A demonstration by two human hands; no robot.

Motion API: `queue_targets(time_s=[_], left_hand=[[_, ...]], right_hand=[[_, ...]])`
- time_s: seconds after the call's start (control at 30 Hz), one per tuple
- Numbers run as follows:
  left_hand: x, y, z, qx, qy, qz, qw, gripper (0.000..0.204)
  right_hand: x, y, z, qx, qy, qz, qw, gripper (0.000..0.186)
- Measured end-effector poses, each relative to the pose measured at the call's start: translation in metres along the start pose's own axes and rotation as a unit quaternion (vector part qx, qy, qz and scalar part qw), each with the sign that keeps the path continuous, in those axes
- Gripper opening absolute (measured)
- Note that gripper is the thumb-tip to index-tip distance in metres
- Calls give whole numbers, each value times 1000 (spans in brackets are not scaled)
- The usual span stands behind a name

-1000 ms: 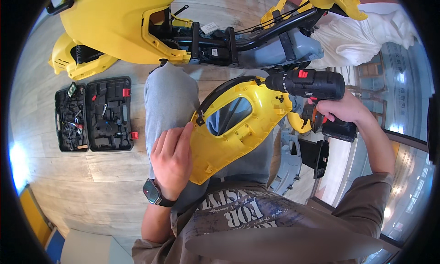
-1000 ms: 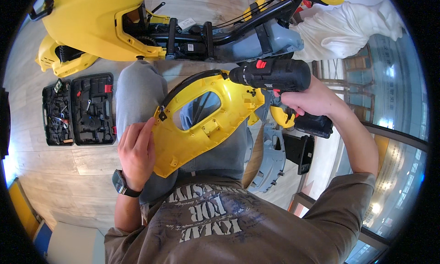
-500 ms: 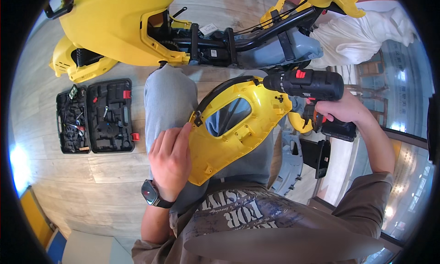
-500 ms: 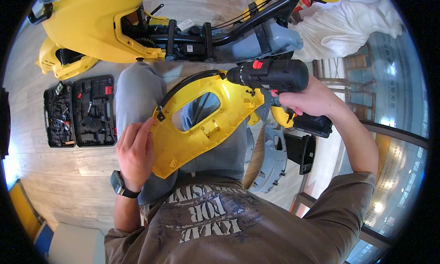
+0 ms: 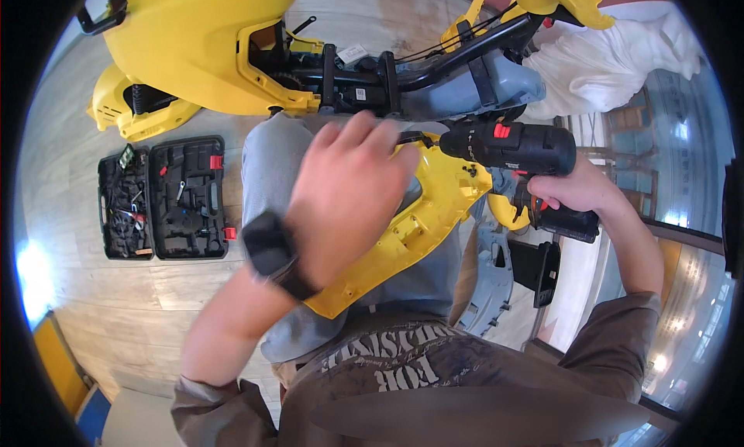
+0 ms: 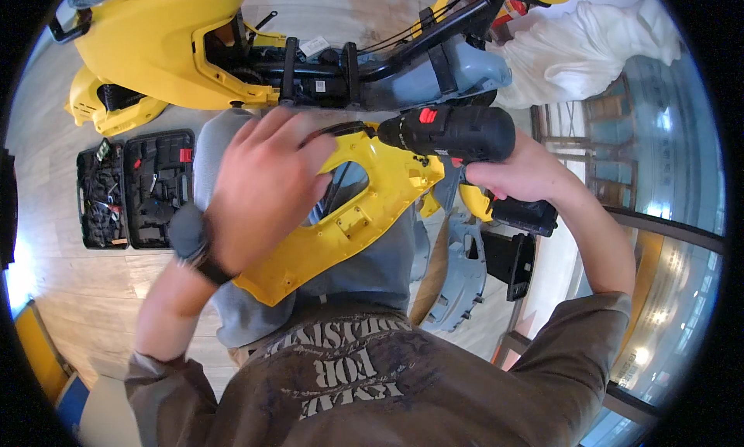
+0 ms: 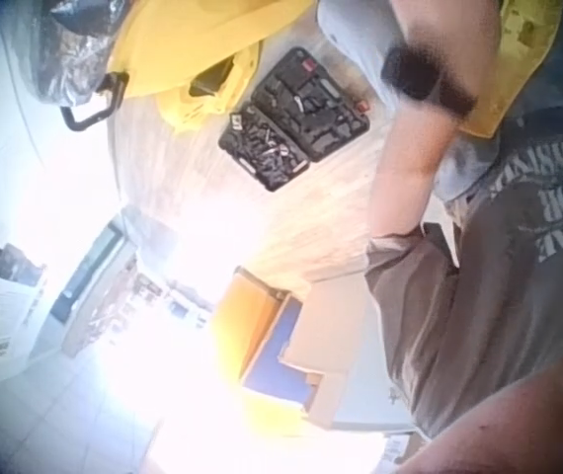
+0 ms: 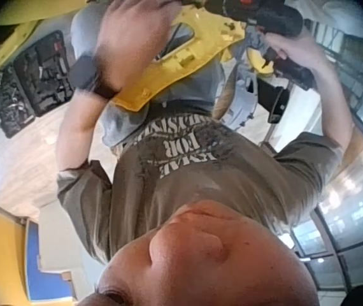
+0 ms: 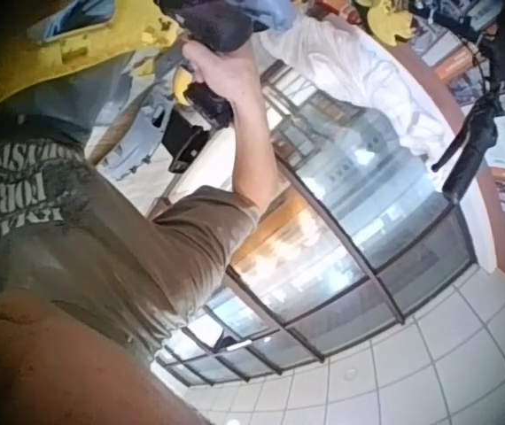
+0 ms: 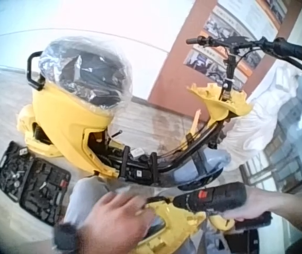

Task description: Working on the plastic fairing and body panels of a yellow scooter using an electric drill and manual screwdriver.

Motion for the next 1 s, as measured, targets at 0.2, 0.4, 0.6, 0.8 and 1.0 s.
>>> queue_targets(time_s=[0.2,0.4,0.6,0.8,1.0], left_hand=[[-23,-89,-62,-87,-101,31,991,31],[-30,-123,-73,-120,-107,87,983,28],[-28,-128,-76,-128,-123,134,975,24],[-27,-129,-77,-114,-128,129,977,21],[-26,-121,-76,-105,-125,155,974,19]], right_hand=[[-2,-3,1,-2,-8,-40,999,32],[7,0,-3,-4,2,-49,999,33],[10,5,-1,9,-11,-33,999,35],[11,3,-1,-1,6,-48,999,35],[11,5,4,5,-1,-43,999,35]])
Point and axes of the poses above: each hand's wrist, its own z-axis away from the middle knuckle, its own y-axis out of the back of the hand, x = y × z, the point moved 10 cm from there along -z, towards the middle knuckle, and after that the axes turned 10 degrees about -y, right-handed, at the moved point
